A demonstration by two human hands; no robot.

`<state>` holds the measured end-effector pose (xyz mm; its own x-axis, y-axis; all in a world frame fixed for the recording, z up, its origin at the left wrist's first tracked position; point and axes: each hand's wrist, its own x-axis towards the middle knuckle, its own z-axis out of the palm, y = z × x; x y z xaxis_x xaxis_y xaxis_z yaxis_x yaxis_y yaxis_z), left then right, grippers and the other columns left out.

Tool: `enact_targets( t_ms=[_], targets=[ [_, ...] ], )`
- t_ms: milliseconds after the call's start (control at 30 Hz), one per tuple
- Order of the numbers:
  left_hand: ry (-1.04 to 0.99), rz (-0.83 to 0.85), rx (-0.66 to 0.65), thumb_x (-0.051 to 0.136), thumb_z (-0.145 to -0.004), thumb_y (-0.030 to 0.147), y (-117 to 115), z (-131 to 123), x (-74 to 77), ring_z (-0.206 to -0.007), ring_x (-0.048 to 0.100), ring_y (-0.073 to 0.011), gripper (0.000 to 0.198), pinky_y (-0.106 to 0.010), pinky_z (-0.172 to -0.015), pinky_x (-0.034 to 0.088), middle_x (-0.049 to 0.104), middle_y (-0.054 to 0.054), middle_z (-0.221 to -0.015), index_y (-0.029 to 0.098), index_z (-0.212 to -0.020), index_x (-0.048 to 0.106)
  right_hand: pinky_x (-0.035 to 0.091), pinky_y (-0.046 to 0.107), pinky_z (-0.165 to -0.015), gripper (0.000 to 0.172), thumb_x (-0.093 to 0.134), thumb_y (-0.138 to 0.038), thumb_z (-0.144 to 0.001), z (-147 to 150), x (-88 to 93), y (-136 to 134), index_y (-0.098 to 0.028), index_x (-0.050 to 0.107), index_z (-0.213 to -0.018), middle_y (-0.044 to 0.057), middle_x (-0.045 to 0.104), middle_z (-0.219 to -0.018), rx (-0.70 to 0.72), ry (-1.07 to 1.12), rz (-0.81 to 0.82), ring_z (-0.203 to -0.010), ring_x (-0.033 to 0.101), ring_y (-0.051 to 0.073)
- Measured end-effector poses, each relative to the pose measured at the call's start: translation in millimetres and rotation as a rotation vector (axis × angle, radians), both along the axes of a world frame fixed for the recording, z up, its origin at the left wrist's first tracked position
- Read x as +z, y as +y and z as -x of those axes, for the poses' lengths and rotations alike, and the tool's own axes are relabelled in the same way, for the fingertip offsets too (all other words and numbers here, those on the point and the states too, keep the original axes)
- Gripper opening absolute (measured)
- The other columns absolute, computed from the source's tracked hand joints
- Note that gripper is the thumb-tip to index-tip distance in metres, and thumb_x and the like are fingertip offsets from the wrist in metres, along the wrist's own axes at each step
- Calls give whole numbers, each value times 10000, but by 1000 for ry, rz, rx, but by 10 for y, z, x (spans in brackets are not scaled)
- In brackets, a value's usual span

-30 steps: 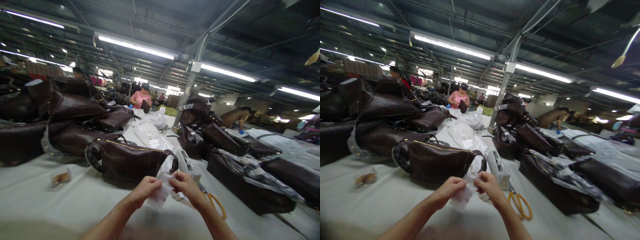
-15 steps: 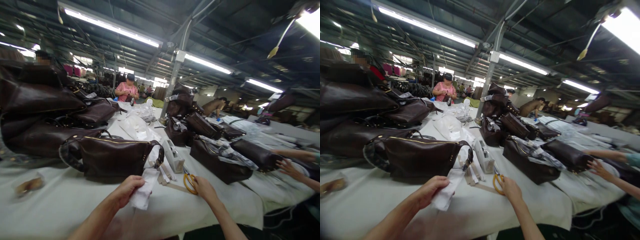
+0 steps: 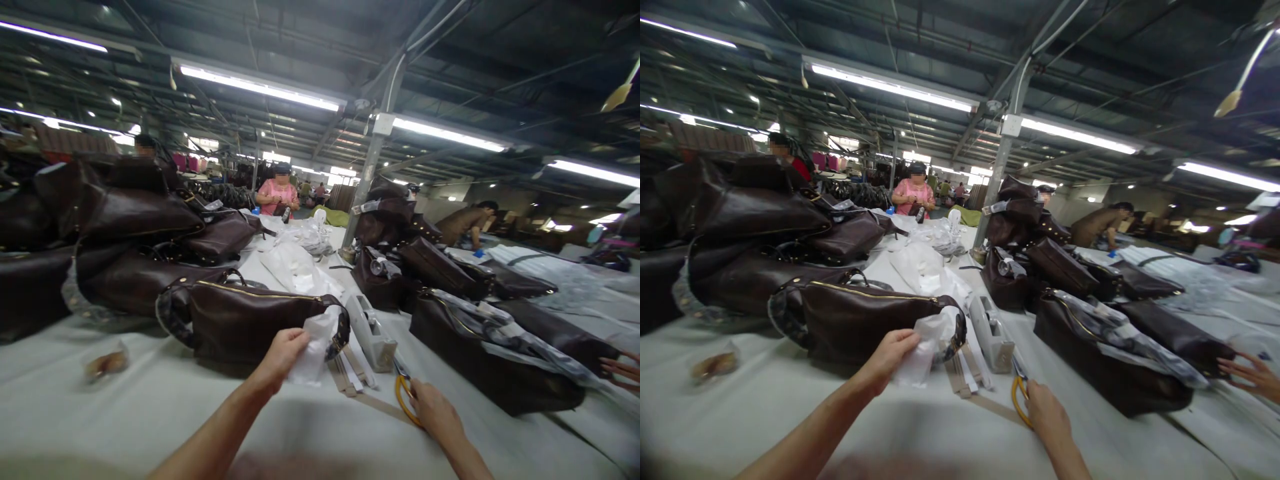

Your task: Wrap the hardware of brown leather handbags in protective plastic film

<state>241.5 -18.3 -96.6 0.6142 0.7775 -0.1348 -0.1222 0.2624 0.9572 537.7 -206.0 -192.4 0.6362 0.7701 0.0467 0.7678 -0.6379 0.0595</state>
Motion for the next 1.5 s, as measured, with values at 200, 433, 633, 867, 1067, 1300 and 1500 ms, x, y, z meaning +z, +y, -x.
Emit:
enact_targets(
  t_ms=[200, 433, 633, 867, 1067, 1300, 1500],
  targets=[
    [-50, 92, 98, 695, -621, 270, 184, -95, 228, -500, 531, -130, 170, -226, -487, 388, 612, -28, -553, 115, -660, 637, 424, 302, -648, 262, 360, -133, -904, -8, -21, 29, -171, 620, -897, 132, 691, -920, -15, 2, 44, -838, 682, 257],
    [-10, 106, 59, 676, -614, 238, 250, -73, 216, -509, 553, -143, 134, -242, -504, 414, 625, -33, -564, 126, -649, 611, 395, 280, -632, 242, 397, -76, -828, -125, 144, -29, -200, 600, -874, 91, 694, -877, -1, 52, 38, -832, 675, 227],
    [87, 91, -194, 715, -570, 314, 49, 111, 174, -523, 593, -184, 235, -263, -507, 421, 640, -65, -566, 117, -618, 597, 439, 381, -688, 344, 479, -98, -753, -364, 331, -616, -236, 578, -1052, 124, 693, -940, -153, 87, -30, -846, 669, 307],
    [257, 144, -470, 616, -546, 301, -586, 74, -48, -458, 531, -163, 166, -257, -463, 366, 581, -44, -484, 152, -526, 547, 526, 372, -641, 616, 697, -497, -701, 665, 469, -1323, -286, 396, -1196, 75, 680, -952, -250, 1132, -773, -847, 675, 289],
    [441, -20, -686, 561, -552, 330, -1079, -45, -277, -411, 301, -71, 183, -235, -430, 167, 399, 50, -436, 163, -495, 509, 532, 297, -556, 723, 870, -430, -534, 1893, 422, -1058, -256, 382, -1038, 35, 659, -890, -241, 1508, -1160, -742, 673, 218],
    [478, -71, -890, 539, -636, 342, -1274, 52, -380, -473, 313, -78, 181, -235, -462, 196, 429, 50, -541, 161, -630, 521, 413, 183, -423, 609, 822, -414, -621, 2095, 146, -984, -243, 365, -986, -102, 537, -620, -273, 1417, -1317, -436, 500, 73],
    [423, -178, -694, 583, -640, 414, -1491, 25, -501, -559, 324, -89, 267, -232, -509, 212, 394, 56, -582, 166, -633, 482, 395, 168, -411, 578, 802, -430, -645, 2178, 81, -986, -241, 379, -991, -116, 497, -615, -334, 1354, -1308, -423, 465, 54]
  ],
)
